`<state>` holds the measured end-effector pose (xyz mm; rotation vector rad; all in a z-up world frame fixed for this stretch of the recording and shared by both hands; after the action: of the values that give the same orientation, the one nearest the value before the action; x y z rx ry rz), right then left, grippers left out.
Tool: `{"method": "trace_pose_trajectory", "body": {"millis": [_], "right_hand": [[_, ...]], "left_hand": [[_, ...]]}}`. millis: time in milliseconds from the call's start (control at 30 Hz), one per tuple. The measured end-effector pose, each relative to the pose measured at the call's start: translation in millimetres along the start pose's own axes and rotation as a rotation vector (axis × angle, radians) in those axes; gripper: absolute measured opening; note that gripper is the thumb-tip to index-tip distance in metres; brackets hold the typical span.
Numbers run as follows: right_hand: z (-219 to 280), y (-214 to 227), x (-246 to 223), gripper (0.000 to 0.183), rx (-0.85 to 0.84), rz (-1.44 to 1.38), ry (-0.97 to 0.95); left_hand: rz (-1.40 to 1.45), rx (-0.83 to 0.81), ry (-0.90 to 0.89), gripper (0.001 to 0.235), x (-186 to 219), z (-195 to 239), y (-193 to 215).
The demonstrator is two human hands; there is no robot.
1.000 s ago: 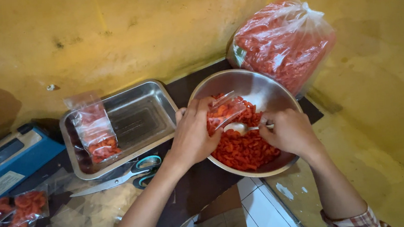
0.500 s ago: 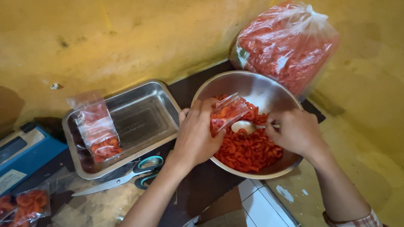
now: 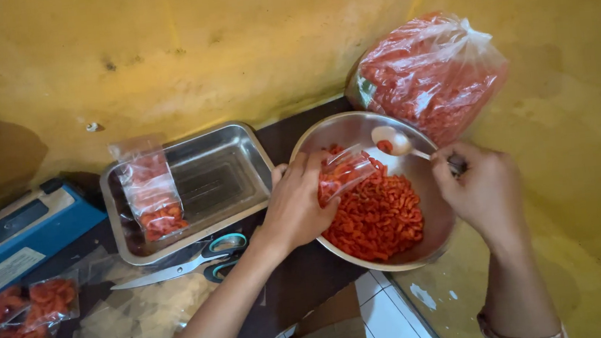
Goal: The person scoops red dried food from a large metal bowl into small clear plastic bags using a spoon. They fold the top of each bag and place it into a blue heat sealer to seal the package. The person repeats this process multiple times, arranging the sealed bags on a tray.
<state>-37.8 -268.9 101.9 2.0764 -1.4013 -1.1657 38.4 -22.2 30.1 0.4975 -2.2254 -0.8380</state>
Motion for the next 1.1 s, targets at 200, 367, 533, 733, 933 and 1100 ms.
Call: {"method": "trace_pose_trajectory", "body": {"millis": [200,367,533,733,933,1100], "right_hand": [[14.8,-9.8,-57.9,0.013,0.099,0.123,0.202],[19.3,-15.4,-59.1,0.012,0.136,0.136,0.115],[27.1,-58.7,-28.3,0.018,-0.265,0.385,-0.179],[28.2,-63.2,-49.1,0.023,-0.144,-0.483,0.1],[21.8,-69.6,-82.6,0.012,0.001,-0.603,-0.141],[24.1,-84.7,-135.2,0.01,-0.088,-0.712,0.037]], "left_hand": [[-0.007,0.005,0.002,0.068,3.3,-0.9,3.6],[0.042,0.019,0.025,0.063,-2.9,1.9,-1.1],[0.047,-0.003,0.052,0.062,-6.1,1.0,-4.9],[-0.002,0.119,-0.079,0.061,11.8,2.5,14.4],[0.153,0.12,-0.039,0.075,17.7,4.6,38.5],[0.557,-0.03,0.009,0.061,-10.5,28.1,80.6]]}}
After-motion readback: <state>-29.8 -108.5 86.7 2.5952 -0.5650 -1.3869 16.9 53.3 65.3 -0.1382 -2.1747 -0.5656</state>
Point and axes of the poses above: each hand's wrist, its own z-axis away from the middle knuckle, its own y-axis out of the back of the hand, x = y × z, the point moved 5 cm from there along -z, towards the middle knuckle, and after that the axes turned 9 degrees about -z, right-handed, at the moved point
